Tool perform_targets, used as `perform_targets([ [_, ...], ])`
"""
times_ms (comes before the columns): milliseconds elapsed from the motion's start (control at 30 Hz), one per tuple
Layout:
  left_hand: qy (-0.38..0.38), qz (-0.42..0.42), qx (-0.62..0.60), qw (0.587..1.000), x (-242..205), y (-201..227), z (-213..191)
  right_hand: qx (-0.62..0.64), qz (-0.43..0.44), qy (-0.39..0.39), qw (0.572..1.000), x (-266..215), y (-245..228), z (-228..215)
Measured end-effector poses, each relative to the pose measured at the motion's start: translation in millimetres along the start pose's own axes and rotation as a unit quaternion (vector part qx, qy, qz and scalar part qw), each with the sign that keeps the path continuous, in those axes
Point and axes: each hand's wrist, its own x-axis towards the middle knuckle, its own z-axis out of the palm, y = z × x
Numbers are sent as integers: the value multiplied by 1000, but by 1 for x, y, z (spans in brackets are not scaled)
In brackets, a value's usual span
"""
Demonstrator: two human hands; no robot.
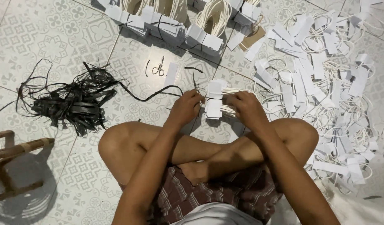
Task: The person gathers white paper tags and bundles of white cables, then uses black string to tie them together. The person repeatedly picks up tags and cables, wraps the string around them, and secures the bundle before placing it aside.
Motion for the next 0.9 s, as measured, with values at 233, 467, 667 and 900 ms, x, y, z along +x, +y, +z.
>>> perform_targets([
  [233, 92, -1, -1, 996, 1, 14, 10, -52, 6, -13, 999, -1, -7, -3],
  [467, 169, 40, -176, 969, 15, 19, 32, -97, 83, -4, 992, 13, -43, -3],
  [667, 168, 30, -168, 971, 18, 15, 34, -76, 150, 12, 986, 24, -44, 23],
  [900, 177, 7, -117, 977, 17, 12, 46, -3, 216, 120, 969, 37, -41, 52],
])
